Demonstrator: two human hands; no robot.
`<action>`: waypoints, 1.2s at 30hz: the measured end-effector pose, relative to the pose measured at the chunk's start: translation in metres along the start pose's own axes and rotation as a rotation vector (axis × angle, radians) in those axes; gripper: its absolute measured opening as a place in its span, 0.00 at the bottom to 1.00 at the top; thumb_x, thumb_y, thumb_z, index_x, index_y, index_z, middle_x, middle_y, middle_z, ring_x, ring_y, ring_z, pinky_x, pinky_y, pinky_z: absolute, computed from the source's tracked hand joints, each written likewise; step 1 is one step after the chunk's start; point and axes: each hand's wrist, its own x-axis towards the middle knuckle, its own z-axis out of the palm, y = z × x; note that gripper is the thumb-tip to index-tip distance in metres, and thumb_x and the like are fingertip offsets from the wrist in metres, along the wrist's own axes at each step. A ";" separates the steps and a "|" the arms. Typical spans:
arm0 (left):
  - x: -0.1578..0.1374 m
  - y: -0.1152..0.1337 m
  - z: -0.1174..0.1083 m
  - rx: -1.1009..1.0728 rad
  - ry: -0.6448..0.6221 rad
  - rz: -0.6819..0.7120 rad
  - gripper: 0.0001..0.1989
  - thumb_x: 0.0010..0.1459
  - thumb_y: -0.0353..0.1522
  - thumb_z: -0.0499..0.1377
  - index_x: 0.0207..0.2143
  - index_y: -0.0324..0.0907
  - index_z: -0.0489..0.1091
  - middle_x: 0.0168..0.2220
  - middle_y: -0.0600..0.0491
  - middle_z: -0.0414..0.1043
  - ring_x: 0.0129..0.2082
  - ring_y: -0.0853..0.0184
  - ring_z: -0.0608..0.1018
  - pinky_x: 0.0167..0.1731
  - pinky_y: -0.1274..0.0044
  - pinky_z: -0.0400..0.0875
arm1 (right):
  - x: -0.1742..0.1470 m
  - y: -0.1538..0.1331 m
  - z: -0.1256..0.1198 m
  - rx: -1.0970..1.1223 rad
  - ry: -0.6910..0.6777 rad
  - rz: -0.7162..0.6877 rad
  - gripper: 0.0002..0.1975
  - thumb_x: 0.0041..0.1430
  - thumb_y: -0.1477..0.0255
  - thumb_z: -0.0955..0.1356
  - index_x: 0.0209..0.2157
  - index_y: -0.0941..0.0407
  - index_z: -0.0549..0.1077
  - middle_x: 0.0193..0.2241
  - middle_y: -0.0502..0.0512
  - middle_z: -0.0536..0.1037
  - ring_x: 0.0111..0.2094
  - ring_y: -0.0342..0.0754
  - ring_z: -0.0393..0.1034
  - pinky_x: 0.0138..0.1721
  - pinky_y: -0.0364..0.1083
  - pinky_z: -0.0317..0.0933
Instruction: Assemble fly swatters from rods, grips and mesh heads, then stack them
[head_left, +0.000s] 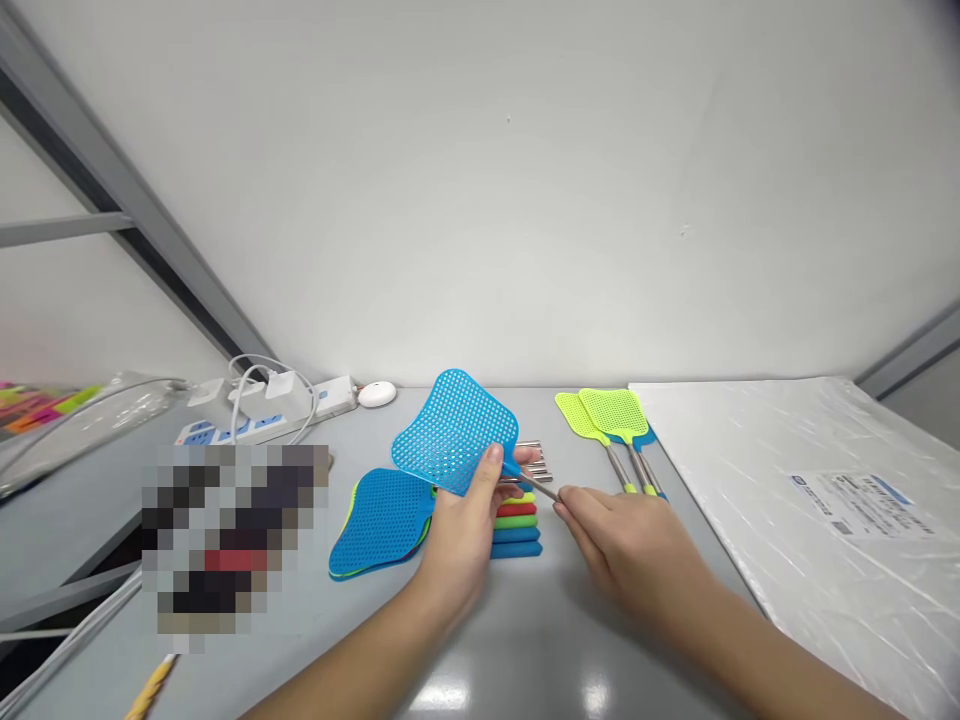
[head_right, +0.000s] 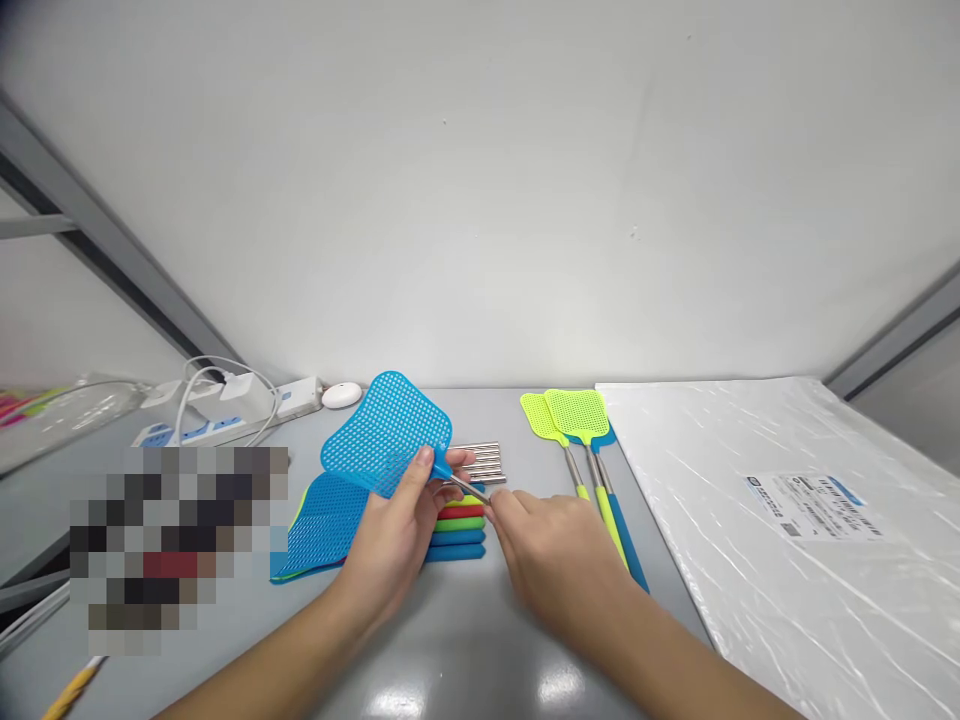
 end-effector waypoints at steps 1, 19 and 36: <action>-0.001 -0.002 0.000 0.019 0.000 0.000 0.16 0.58 0.44 0.59 0.37 0.41 0.76 0.37 0.48 0.78 0.34 0.65 0.78 0.35 0.74 0.73 | 0.000 0.000 0.000 0.010 0.002 -0.006 0.14 0.68 0.74 0.57 0.28 0.55 0.65 0.18 0.46 0.69 0.16 0.42 0.60 0.22 0.47 0.38; -0.012 -0.004 -0.004 0.158 -0.245 -0.041 0.20 0.59 0.47 0.55 0.38 0.43 0.79 0.41 0.47 0.77 0.41 0.63 0.76 0.40 0.73 0.70 | 0.001 0.003 0.007 0.113 -0.039 0.010 0.14 0.68 0.66 0.57 0.39 0.52 0.72 0.22 0.50 0.76 0.18 0.45 0.71 0.20 0.43 0.53; 0.022 0.039 -0.030 0.013 0.135 0.258 0.18 0.61 0.44 0.54 0.30 0.40 0.74 0.35 0.49 0.74 0.34 0.67 0.72 0.39 0.76 0.67 | -0.002 0.005 0.018 -0.106 -0.072 -0.005 0.16 0.67 0.58 0.57 0.29 0.50 0.64 0.14 0.44 0.68 0.12 0.46 0.65 0.16 0.45 0.46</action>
